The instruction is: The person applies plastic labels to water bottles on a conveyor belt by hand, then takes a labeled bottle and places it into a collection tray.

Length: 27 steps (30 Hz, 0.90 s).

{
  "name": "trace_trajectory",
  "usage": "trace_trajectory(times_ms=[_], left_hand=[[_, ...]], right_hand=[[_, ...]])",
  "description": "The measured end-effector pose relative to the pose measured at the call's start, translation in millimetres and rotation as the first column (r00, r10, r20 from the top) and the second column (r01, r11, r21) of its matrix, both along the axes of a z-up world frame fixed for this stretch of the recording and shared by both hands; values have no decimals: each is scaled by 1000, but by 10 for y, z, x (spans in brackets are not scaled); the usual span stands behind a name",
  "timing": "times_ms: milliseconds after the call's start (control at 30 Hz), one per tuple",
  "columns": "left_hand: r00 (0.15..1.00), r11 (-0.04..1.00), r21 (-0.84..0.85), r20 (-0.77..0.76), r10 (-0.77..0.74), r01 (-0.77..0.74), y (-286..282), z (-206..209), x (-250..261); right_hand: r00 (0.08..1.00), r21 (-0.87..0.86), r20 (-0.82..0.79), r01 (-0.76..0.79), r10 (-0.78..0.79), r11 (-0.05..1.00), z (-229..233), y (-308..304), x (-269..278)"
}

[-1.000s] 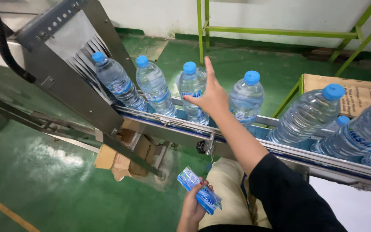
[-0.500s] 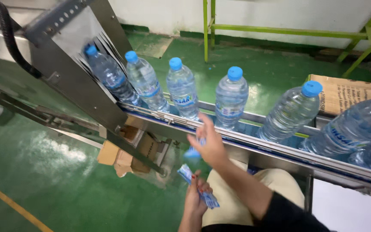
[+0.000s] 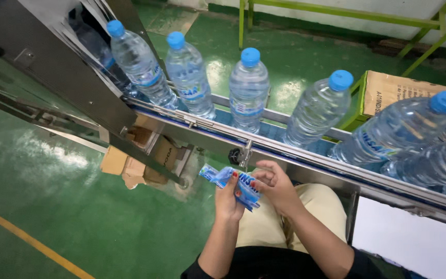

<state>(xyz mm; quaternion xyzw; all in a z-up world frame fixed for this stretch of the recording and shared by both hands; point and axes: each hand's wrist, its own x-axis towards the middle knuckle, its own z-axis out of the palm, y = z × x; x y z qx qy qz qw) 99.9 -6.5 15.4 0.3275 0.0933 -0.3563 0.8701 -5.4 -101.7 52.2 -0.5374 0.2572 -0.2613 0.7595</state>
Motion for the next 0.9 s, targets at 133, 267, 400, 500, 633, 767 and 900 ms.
trace_trajectory(times_ms=[133, 267, 400, 500, 633, 767, 900], left_hand=[[998, 998, -27, 28, -59, 59, 83, 106, -50], [999, 999, 30, -26, -23, 23, 74, -262, 70], [972, 978, -126, -143, -185, 168, 124, -135, 140], [924, 966, -219, -323, -202, 135, 166, -162, 119], [937, 974, -126, -272, -218, 190, 176, -332, 80], [962, 982, -79, -201, -184, 171, 199, -357, 62], [965, 988, 30, -217, -144, 154, 249, -259, 94]], right_hand=[[996, 235, -76, -37, 57, 971, 54, 53, -34], [997, 214, -71, 13, 2, 977, 140, -78, -110], [960, -519, -166, 110, -226, 848, 695, -674, -457], [883, -744, 13, 323, -470, 585, 1454, -970, -583], [798, -882, 355, 458, -486, 107, 1944, -1329, -84], [907, -960, 50, 159, -418, 229, 1846, -1342, 425], [908, -964, 119, 202, -402, 172, 1864, -1201, 602]])
